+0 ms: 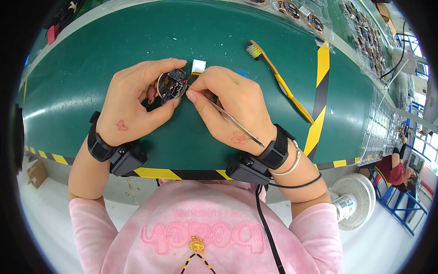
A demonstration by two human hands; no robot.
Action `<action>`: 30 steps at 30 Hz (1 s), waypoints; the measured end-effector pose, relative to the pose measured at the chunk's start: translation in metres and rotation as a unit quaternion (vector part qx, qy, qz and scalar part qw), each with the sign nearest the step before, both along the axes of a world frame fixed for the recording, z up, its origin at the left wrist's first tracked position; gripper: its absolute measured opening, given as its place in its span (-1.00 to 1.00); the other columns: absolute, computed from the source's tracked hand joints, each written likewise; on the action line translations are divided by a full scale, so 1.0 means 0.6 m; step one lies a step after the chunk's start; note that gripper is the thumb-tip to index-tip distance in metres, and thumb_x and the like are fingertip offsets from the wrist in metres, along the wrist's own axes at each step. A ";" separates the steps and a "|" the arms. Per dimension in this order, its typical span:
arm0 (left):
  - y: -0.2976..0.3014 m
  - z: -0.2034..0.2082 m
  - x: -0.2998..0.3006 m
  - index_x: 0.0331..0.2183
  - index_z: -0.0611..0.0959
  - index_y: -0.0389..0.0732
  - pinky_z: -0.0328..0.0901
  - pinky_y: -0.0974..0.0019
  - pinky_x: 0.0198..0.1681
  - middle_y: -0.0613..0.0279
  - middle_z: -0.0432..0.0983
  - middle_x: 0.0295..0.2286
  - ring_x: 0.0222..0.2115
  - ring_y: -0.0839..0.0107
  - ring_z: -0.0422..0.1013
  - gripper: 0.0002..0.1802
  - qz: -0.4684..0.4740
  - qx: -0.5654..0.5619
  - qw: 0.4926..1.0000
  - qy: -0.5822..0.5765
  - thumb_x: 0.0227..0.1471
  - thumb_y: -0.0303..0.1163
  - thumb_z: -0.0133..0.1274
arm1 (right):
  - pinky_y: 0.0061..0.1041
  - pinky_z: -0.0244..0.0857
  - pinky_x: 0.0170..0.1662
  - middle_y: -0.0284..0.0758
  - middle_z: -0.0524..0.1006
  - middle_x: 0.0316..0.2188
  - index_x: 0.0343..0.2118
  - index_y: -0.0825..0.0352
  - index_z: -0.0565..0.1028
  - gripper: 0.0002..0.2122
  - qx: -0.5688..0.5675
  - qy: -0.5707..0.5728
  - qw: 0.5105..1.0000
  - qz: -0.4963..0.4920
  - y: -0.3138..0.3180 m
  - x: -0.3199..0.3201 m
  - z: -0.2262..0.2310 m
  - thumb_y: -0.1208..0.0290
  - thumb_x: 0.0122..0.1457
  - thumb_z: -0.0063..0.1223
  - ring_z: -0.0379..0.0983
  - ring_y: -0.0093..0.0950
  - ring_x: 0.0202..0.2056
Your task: The person uses tweezers to manipulate components inside a watch casing, then brushes the watch with a toothbrush. They continue using the tweezers to remove a small battery and a circuit board from the casing.
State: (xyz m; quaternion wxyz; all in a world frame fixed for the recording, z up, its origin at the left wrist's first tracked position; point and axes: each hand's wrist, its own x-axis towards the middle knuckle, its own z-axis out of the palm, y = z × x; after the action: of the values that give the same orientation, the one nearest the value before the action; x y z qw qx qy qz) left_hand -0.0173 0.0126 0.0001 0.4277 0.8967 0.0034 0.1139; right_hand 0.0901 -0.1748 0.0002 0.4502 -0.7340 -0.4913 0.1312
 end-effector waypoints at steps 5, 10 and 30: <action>0.001 0.001 -0.001 -0.04 0.61 -0.14 0.20 0.49 -0.55 0.27 0.52 -0.41 -0.63 0.53 0.24 -0.39 0.002 -0.001 1.000 0.004 -0.26 -0.57 0.21 | -0.64 0.23 -0.50 -0.35 0.54 -0.45 -0.39 0.36 0.50 -0.93 -0.006 0.002 1.000 -0.001 0.003 -0.003 0.001 0.56 0.11 0.19 0.36 -0.57 -0.56; -0.001 -0.001 0.000 -0.04 0.61 -0.14 0.20 0.49 -0.55 0.27 0.52 -0.41 -0.63 0.53 0.24 -0.40 0.000 -0.003 1.000 -0.005 -0.26 -0.57 0.21 | -0.64 0.22 -0.51 -0.35 0.54 -0.46 -0.40 0.36 0.51 -0.93 -0.004 0.016 1.000 -0.010 -0.001 -0.001 0.001 0.55 0.11 0.19 0.35 -0.58 -0.57; -0.003 0.001 -0.001 -0.04 0.61 -0.15 0.18 0.54 -0.54 0.32 0.49 -0.42 -0.60 0.60 0.22 -0.41 0.006 -0.005 1.000 -0.004 -0.24 -0.60 0.22 | -0.65 0.18 -0.54 -0.38 0.53 -0.47 -0.40 0.35 0.52 -0.92 -0.002 0.021 1.000 -0.009 0.001 -0.002 0.001 0.52 0.12 0.21 0.32 -0.62 -0.59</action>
State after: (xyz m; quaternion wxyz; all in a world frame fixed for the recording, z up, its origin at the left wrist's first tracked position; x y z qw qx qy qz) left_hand -0.0179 0.0110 0.0006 0.4314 0.8940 0.0077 0.1205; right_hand 0.0887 -0.1742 0.0008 0.4600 -0.7367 -0.4747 0.1430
